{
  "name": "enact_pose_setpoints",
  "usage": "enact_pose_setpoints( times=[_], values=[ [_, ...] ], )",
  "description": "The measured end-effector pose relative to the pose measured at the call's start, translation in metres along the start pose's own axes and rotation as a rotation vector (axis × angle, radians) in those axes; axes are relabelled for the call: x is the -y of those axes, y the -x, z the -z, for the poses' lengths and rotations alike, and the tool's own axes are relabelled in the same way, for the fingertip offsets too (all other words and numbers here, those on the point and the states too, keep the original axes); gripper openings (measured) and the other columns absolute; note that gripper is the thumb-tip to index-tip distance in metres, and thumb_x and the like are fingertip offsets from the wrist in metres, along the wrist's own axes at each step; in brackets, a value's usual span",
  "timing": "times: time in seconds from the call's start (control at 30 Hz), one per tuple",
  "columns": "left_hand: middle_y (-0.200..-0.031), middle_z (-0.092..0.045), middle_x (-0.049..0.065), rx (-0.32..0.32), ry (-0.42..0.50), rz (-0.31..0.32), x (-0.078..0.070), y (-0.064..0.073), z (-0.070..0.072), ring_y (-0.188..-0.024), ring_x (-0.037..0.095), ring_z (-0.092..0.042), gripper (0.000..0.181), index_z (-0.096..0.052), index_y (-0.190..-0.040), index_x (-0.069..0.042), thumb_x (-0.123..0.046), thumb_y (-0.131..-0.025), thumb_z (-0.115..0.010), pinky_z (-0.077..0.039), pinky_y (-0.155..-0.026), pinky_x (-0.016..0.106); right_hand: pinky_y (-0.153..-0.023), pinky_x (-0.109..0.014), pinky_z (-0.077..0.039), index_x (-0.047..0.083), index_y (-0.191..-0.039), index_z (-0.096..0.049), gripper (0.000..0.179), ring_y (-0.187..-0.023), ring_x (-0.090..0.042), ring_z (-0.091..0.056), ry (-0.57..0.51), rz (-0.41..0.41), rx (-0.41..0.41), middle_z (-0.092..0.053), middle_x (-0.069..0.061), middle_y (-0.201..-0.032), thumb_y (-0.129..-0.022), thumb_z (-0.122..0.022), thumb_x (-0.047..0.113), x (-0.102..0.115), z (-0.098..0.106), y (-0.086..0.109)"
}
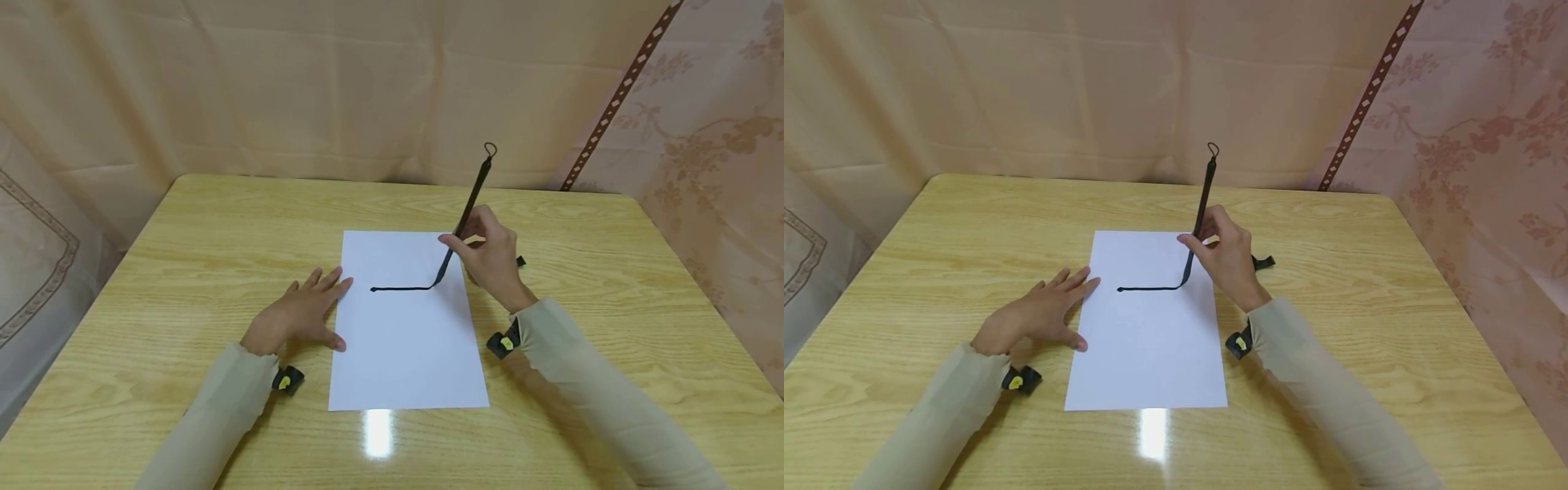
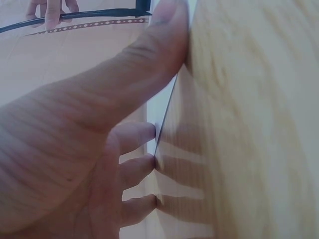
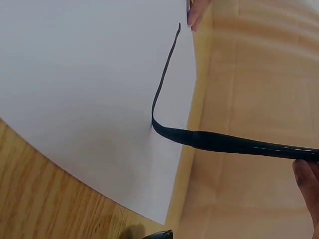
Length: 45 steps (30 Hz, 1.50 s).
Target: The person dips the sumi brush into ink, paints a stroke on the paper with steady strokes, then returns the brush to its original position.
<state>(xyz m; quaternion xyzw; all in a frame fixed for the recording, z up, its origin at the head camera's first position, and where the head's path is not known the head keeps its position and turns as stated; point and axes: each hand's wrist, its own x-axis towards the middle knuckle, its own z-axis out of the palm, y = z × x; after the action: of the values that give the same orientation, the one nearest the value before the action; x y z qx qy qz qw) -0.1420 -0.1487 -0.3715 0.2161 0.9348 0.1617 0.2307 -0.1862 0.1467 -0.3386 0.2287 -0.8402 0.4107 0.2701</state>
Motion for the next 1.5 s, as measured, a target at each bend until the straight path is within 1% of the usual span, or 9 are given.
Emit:
enact_pose_setpoints(
  times=[0.37, 0.6, 0.93, 1.5],
  values=[
    [-0.162, 0.002, 0.009, 0.006, 0.001, 0.007, -0.001, -0.0014, 0.0, -0.147, 0.039, 0.006, 0.111, -0.012, -0.155, -0.015, -0.043, -0.072, -0.08, -0.006, -0.112, 0.066, -0.058, -0.004, -0.046, -0.005, -0.095, -0.055, 0.03, -0.07, -0.024, -0.066, -0.026, 0.029, -0.005, -0.067, -0.016, -0.079, -0.078, -0.077, 0.005, 0.0013, -0.0019, -0.0021],
    [-0.162, 0.002, 0.01, 0.007, -0.001, 0.005, -0.0024, -0.0009, 0.0003, -0.147, 0.039, 0.006, 0.111, -0.012, -0.155, -0.014, -0.043, -0.072, -0.08, -0.006, -0.112, 0.066, -0.059, -0.005, -0.047, -0.005, -0.095, -0.055, 0.03, -0.071, -0.024, -0.066, -0.045, 0.011, -0.003, -0.067, -0.015, -0.08, -0.077, -0.077, 0.005, 0.0022, -0.0031, -0.0017],
    [-0.162, 0.002, 0.009, 0.007, 0.005, 0.009, -0.0032, -0.0011, 0.0002, -0.147, 0.039, 0.005, 0.11, -0.012, -0.155, -0.015, -0.043, -0.073, -0.079, -0.006, -0.112, 0.066, -0.061, -0.005, -0.047, -0.005, -0.096, -0.054, 0.034, -0.073, -0.024, -0.067, -0.041, -0.012, 0.013, -0.067, -0.014, -0.082, -0.076, -0.079, 0.007, 0.002, -0.0049, -0.0004],
    [-0.162, 0.002, 0.009, 0.008, 0.002, 0.022, -0.0046, -0.0011, 0.0009, -0.147, 0.038, 0.005, 0.11, -0.012, -0.155, -0.015, -0.042, -0.072, -0.08, -0.006, -0.112, 0.066, -0.058, -0.006, -0.047, -0.004, -0.096, -0.055, 0.034, -0.073, -0.023, -0.066, -0.051, -0.026, 0.016, -0.067, -0.015, -0.082, -0.076, -0.079, 0.008, 0.0055, -0.0051, -0.0009]
  ],
)
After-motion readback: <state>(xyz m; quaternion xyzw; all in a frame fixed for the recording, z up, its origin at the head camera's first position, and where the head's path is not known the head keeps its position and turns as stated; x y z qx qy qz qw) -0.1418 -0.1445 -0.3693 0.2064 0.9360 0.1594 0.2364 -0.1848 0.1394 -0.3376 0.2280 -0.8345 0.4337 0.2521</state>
